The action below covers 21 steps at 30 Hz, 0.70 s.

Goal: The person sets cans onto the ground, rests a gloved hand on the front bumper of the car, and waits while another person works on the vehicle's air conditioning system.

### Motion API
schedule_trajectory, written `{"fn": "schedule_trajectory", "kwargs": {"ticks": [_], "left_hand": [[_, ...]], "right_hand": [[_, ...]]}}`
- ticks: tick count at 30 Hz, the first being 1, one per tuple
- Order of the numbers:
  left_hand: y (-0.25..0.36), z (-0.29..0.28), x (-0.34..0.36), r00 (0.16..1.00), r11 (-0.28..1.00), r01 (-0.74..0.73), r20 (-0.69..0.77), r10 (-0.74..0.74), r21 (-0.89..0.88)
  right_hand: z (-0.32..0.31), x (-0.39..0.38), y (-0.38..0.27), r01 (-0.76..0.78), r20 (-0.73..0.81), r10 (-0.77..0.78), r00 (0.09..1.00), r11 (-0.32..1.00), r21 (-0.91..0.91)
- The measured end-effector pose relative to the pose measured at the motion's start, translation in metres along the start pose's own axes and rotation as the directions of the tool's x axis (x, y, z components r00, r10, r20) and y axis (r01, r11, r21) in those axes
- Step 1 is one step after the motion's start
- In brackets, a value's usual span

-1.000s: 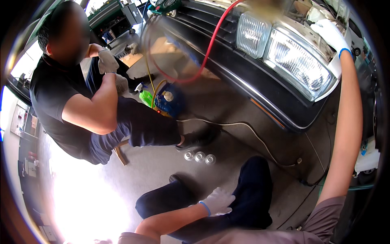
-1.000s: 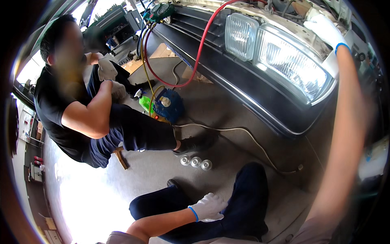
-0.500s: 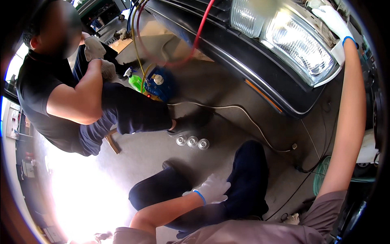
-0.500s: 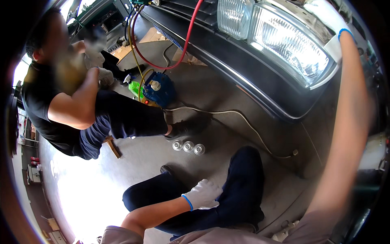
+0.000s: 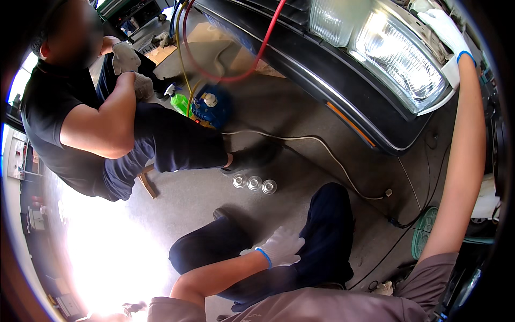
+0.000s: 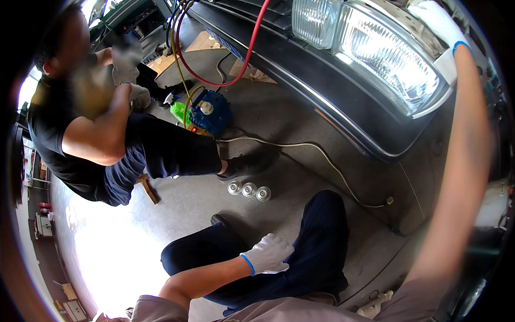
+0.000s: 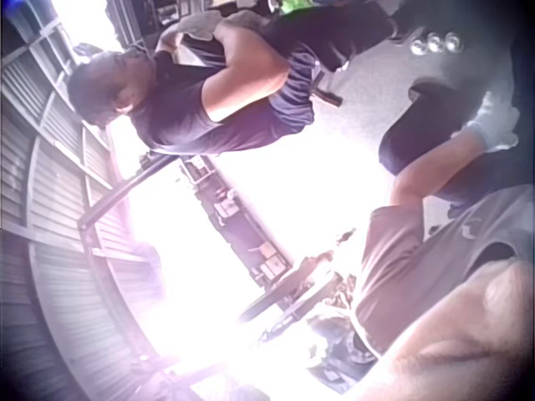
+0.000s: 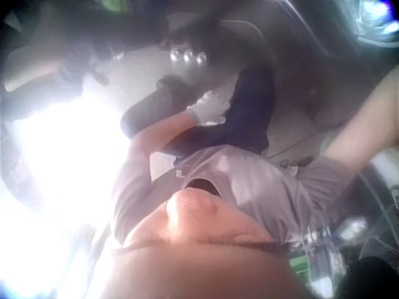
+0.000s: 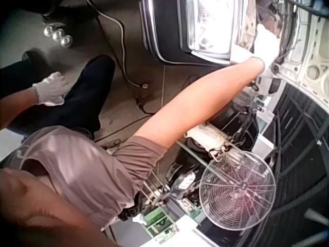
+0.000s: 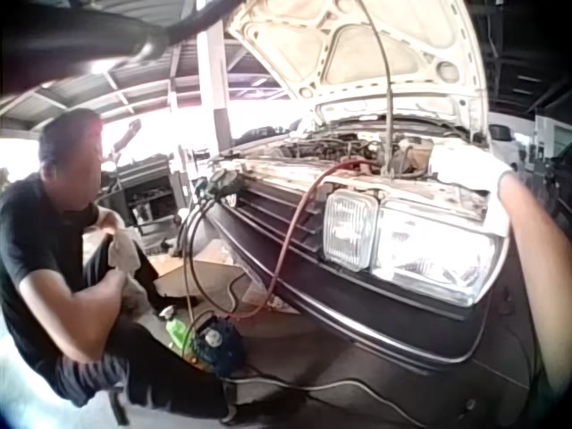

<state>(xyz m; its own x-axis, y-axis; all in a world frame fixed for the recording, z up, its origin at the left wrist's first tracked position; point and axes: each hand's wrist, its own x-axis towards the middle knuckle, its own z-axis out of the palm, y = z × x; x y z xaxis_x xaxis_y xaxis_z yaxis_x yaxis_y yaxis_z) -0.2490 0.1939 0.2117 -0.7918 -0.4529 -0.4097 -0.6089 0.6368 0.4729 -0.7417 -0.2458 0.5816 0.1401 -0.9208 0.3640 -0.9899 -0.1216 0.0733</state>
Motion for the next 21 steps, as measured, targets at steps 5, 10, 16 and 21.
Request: {"fn": "schedule_trajectory", "kwargs": {"ticks": [5,10,16,21], "left_hand": [[-0.003,-0.002,0.000,1.000,1.000,-0.007,0.015,0.007,-0.010],[-0.002,-0.012,0.006,0.998,0.998,-0.066,0.011,0.066,-0.013],[0.001,-0.012,0.001,1.000,1.000,-0.011,0.023,0.011,-0.001],[-0.003,0.001,0.001,0.985,0.997,-0.079,-0.150,0.081,0.020]], "right_hand": [[0.002,0.005,0.000,0.033,0.017,-0.033,0.999,0.999,-0.007],[-0.003,0.001,0.014,0.130,-0.131,-0.140,0.981,0.988,-0.084],[-0.014,-0.014,-0.066,0.306,-0.060,-0.554,0.830,0.543,-0.782],[-0.014,-0.021,-0.064,0.243,-0.040,-0.478,0.878,0.515,-0.822]]}}
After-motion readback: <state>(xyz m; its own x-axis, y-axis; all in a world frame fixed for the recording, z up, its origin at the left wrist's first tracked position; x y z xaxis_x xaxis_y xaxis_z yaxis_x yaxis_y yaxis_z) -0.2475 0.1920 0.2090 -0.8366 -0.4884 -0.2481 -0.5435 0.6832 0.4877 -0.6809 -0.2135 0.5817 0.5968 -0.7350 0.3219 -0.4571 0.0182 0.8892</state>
